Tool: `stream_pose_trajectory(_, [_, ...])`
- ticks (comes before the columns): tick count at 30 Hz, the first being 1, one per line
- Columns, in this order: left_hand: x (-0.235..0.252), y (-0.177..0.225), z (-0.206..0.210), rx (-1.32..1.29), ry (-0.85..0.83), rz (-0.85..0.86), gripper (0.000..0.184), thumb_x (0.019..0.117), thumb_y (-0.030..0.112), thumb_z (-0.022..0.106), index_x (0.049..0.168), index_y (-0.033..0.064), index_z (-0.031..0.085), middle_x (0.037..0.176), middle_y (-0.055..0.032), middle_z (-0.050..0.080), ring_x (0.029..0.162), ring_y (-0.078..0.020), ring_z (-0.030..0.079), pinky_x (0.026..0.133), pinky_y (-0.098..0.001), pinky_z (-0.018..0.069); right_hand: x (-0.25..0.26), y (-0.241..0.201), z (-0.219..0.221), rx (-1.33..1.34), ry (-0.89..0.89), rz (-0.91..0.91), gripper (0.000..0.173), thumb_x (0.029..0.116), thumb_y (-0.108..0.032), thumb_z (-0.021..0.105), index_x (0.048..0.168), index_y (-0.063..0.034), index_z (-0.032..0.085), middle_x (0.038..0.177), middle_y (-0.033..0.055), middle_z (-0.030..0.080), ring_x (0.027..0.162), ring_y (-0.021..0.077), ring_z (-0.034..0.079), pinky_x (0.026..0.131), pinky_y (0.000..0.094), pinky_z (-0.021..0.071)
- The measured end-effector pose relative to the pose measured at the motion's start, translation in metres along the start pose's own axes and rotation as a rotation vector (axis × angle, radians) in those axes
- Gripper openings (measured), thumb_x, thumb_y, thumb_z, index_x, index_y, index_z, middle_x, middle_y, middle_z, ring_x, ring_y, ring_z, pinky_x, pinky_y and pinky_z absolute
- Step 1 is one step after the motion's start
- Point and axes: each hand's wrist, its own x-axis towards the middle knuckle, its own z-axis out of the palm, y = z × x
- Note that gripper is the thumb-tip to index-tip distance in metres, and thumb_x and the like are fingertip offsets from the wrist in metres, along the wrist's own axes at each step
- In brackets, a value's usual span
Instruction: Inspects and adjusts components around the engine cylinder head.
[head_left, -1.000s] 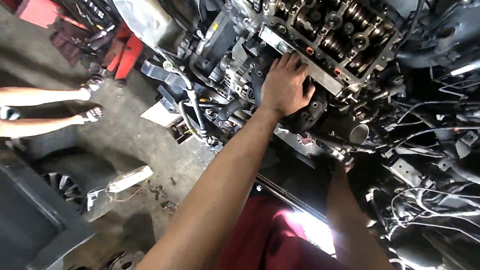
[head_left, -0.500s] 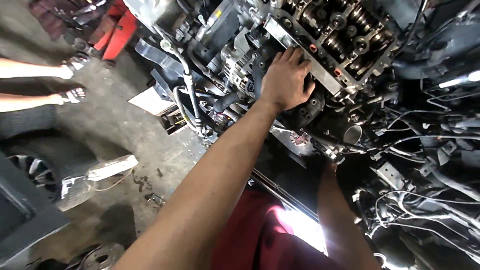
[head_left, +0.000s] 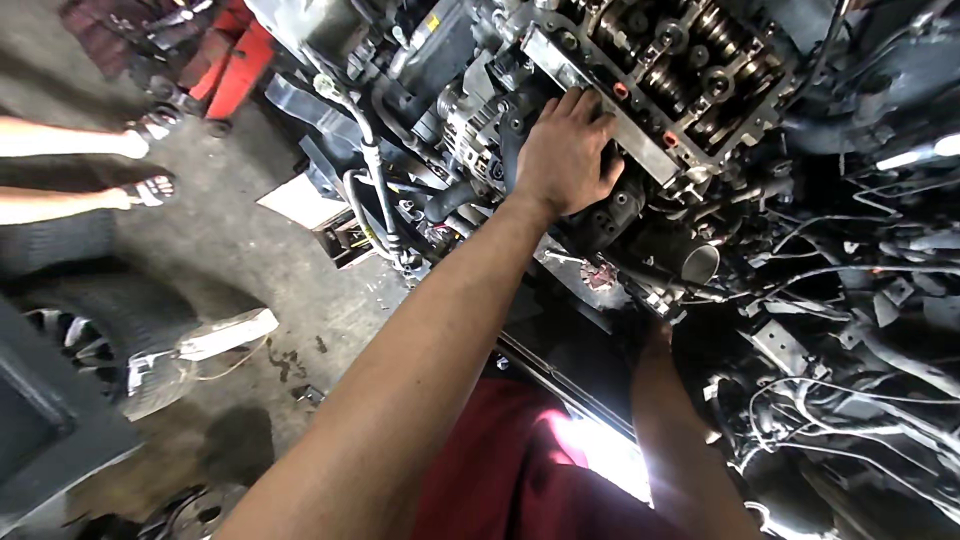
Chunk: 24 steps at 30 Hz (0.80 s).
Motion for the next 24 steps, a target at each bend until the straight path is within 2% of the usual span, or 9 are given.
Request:
stream_pose_trajectory(1, [0.000, 0.000, 0.000, 0.001, 0.001, 0.001, 0.035, 0.0902, 0.036, 0.061, 0.102, 0.0060, 0.075, 0.124, -0.0187, 0.068, 0.122, -0.0380, 0.061, 0.100, -0.0511, 0.0471, 0.000, -0.010, 0.001, 0.022, -0.010, 0.167, 0.045, 0.1134, -0.028, 0.034, 0.143, 0.0023, 0.050, 0.139, 0.0231, 0.059, 0.124, 0.0310, 0.060, 0.103, 0.0482, 0.0501])
stream_pose_trajectory(2, [0.000, 0.000, 0.000, 0.002, 0.000, -0.001, 0.035, 0.0902, 0.036, 0.061, 0.102, 0.0060, 0.075, 0.124, -0.0189, 0.068, 0.122, -0.0383, 0.061, 0.100, -0.0513, 0.0471, 0.001, -0.017, 0.002, -0.018, -0.004, 0.251, 0.046, 0.1131, -0.029, 0.036, 0.144, 0.0013, 0.051, 0.142, 0.0233, 0.057, 0.129, 0.0337, 0.057, 0.107, 0.0529, 0.0469])
stream_pose_trajectory(4, [-0.001, 0.001, 0.000, 0.003, 0.008, -0.002, 0.034, 0.0902, 0.035, 0.062, 0.101, 0.0054, 0.075, 0.124, -0.0196, 0.068, 0.121, -0.0390, 0.061, 0.100, -0.0515, 0.0474, 0.002, -0.020, 0.004, -0.206, 0.008, 0.270, 0.043, 0.1119, -0.026, 0.041, 0.141, 0.0017, 0.053, 0.142, 0.0236, 0.057, 0.132, 0.0342, 0.055, 0.109, 0.0519, 0.0458])
stream_pose_trajectory(6, [-0.001, 0.002, -0.001, -0.005, 0.015, 0.001, 0.034, 0.0903, 0.034, 0.061, 0.099, 0.0043, 0.074, 0.123, -0.0204, 0.068, 0.121, -0.0396, 0.061, 0.099, -0.0518, 0.0476, 0.003, -0.028, 0.004, -0.574, -0.035, 0.243, 0.045, 0.1098, -0.024, 0.047, 0.146, 0.0021, 0.050, 0.151, 0.0263, 0.049, 0.143, 0.0373, 0.045, 0.118, 0.0504, 0.0370])
stream_pose_trajectory(8, [-0.001, 0.001, -0.001, -0.013, 0.030, 0.005, 0.034, 0.0900, 0.034, 0.061, 0.098, 0.0035, 0.074, 0.122, -0.0208, 0.068, 0.120, -0.0399, 0.062, 0.097, -0.0521, 0.0479, 0.004, -0.034, 0.007, -0.723, -0.021, 0.262, 0.049, 0.1095, -0.025, 0.048, 0.149, 0.0042, 0.046, 0.155, 0.0303, 0.041, 0.148, 0.0411, 0.037, 0.121, 0.0502, 0.0322])
stream_pose_trajectory(11, [-0.001, 0.003, -0.004, -0.031, -0.013, -0.020, 0.035, 0.0903, 0.034, 0.062, 0.104, 0.0044, 0.075, 0.127, -0.0198, 0.067, 0.124, -0.0395, 0.060, 0.102, -0.0532, 0.0465, 0.015, -0.024, 0.009, -0.683, 0.099, 0.275, 0.052, 0.1099, -0.024, 0.046, 0.148, 0.0098, 0.042, 0.158, 0.0313, 0.036, 0.151, 0.0392, 0.033, 0.122, 0.0453, 0.0297])
stream_pose_trajectory(17, [-0.001, 0.001, -0.001, -0.024, 0.011, -0.008, 0.034, 0.0892, 0.035, 0.062, 0.102, 0.0062, 0.075, 0.124, -0.0184, 0.068, 0.122, -0.0369, 0.061, 0.100, -0.0505, 0.0475, 0.009, -0.033, 0.003, -0.516, 0.274, 0.247, 0.064, 0.1055, -0.022, 0.057, 0.153, 0.0115, 0.030, 0.154, 0.0330, 0.040, 0.146, 0.0389, 0.041, 0.120, 0.0429, 0.0358])
stream_pose_trajectory(21, [-0.001, 0.001, 0.000, -0.029, 0.032, 0.001, 0.035, 0.0888, 0.036, 0.063, 0.102, 0.0062, 0.075, 0.123, -0.0181, 0.069, 0.122, -0.0364, 0.061, 0.100, -0.0494, 0.0471, 0.004, -0.041, -0.005, -0.571, 0.277, 0.235, 0.065, 0.1050, -0.020, 0.057, 0.153, 0.0127, 0.028, 0.155, 0.0342, 0.038, 0.146, 0.0399, 0.041, 0.120, 0.0430, 0.0350])
stream_pose_trajectory(24, [-0.002, 0.001, -0.001, -0.037, 0.038, 0.004, 0.034, 0.0888, 0.035, 0.062, 0.102, 0.0066, 0.076, 0.123, -0.0177, 0.069, 0.121, -0.0360, 0.062, 0.099, -0.0485, 0.0472, 0.012, -0.030, -0.007, -0.507, 0.355, 0.198, 0.066, 0.1026, -0.021, 0.062, 0.151, 0.0129, 0.033, 0.153, 0.0336, 0.041, 0.144, 0.0399, 0.043, 0.119, 0.0434, 0.0362])
